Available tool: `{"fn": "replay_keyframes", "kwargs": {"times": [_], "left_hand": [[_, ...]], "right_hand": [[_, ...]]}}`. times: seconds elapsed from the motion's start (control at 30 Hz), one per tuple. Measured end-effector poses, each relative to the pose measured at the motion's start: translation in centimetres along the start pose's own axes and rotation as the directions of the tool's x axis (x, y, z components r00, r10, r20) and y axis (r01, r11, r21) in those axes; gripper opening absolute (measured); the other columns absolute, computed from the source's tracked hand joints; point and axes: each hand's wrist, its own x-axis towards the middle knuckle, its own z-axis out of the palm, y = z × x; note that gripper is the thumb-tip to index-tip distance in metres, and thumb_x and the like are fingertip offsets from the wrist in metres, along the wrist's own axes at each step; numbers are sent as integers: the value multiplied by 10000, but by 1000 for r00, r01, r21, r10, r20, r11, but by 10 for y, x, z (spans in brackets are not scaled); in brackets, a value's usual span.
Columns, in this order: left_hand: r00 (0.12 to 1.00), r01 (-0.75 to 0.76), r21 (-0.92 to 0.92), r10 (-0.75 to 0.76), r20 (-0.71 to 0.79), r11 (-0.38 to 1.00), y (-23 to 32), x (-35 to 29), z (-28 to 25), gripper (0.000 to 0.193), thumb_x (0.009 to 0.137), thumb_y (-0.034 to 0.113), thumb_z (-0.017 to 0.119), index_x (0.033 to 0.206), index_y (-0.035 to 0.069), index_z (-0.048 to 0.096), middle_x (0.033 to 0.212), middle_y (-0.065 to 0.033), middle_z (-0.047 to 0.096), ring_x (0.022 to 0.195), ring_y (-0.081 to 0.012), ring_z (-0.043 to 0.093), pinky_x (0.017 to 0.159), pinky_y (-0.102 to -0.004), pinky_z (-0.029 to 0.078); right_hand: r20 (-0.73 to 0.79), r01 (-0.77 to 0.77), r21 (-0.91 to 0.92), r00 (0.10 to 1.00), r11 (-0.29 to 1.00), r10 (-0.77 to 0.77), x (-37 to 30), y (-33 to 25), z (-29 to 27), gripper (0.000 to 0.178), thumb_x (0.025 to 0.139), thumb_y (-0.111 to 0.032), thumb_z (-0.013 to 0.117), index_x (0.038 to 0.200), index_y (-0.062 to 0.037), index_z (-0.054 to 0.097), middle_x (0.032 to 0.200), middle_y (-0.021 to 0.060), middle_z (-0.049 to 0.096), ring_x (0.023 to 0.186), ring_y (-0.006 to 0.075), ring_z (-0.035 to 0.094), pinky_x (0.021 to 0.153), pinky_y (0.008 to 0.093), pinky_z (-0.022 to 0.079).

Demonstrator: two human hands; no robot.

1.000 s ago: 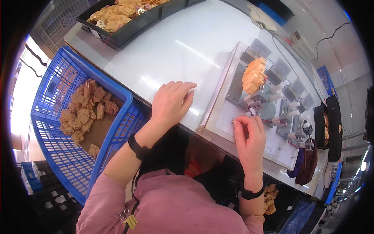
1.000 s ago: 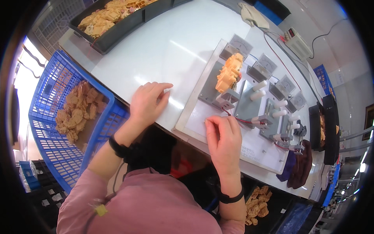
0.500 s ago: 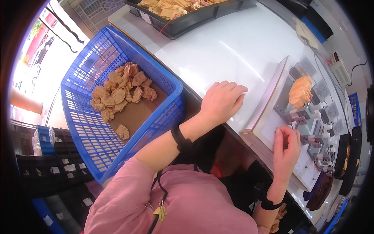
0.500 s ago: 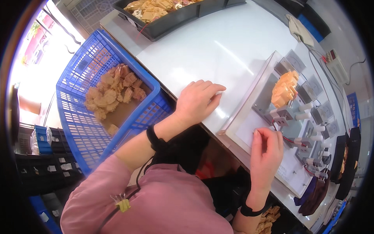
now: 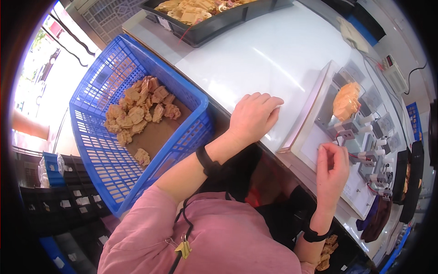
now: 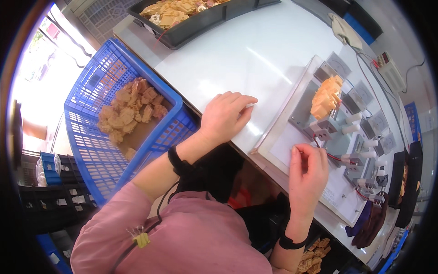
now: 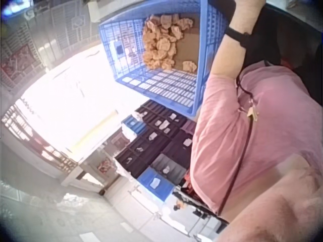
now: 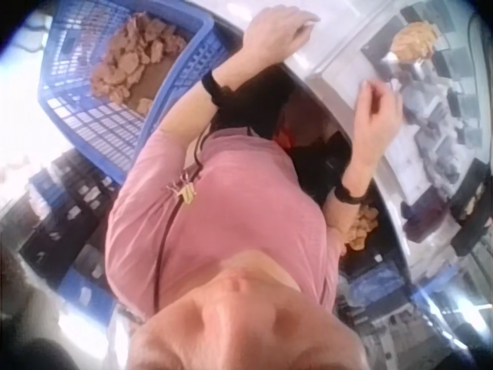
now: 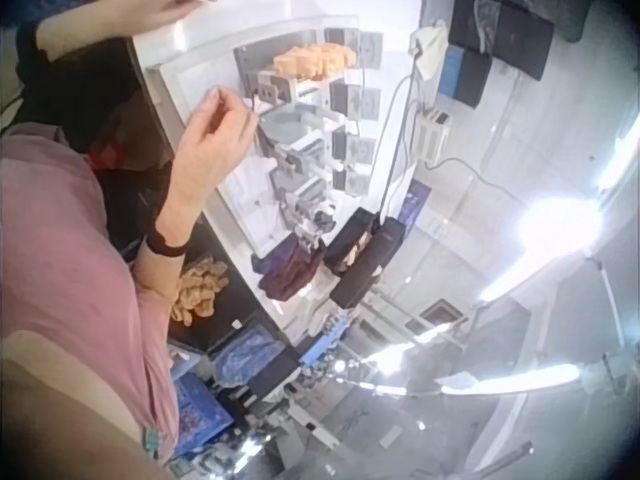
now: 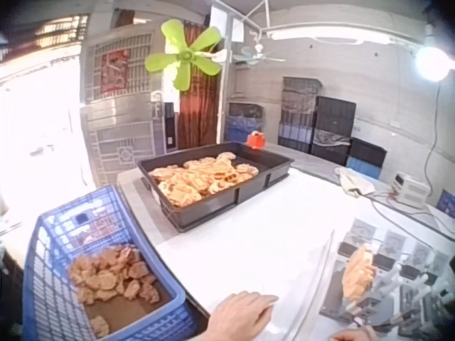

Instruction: Assembling yellow plastic components on a testing or assembly jig at a workbench.

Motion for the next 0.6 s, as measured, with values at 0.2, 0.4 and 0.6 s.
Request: {"fn": "replay_keyframes", "kwargs": {"times": [0.2,0.4,0.6], "left_hand": [[1000,5,-3,-5,-8,1000,-1,0,1,125,855,119,660,970,156,690,740,-16,605,752,-234,602,690,-377,471],[1000,13,0,-13,4,1000,1,1,0,131,850,120,664,972,155,697,742,-14,609,752,-232,603,691,-376,473],[1000,10,-8,-10,-1,1000,2,1,1,136,846,116,662,970,147,706,747,-20,615,753,-235,606,692,-377,476]], "right_hand": [[-13,25,0,1000,1000,-25,0,-1,0,68,898,-31,666,962,-14,653,833,83,561,700,199,569,644,313,468],[-25,62,-2,998,998,-62,0,3,1,71,891,-25,672,961,-23,657,825,85,562,695,205,571,635,319,469],[-37,81,6,996,997,-81,-1,2,0,67,881,-17,682,940,-26,653,809,84,570,688,214,574,632,323,469]]}}
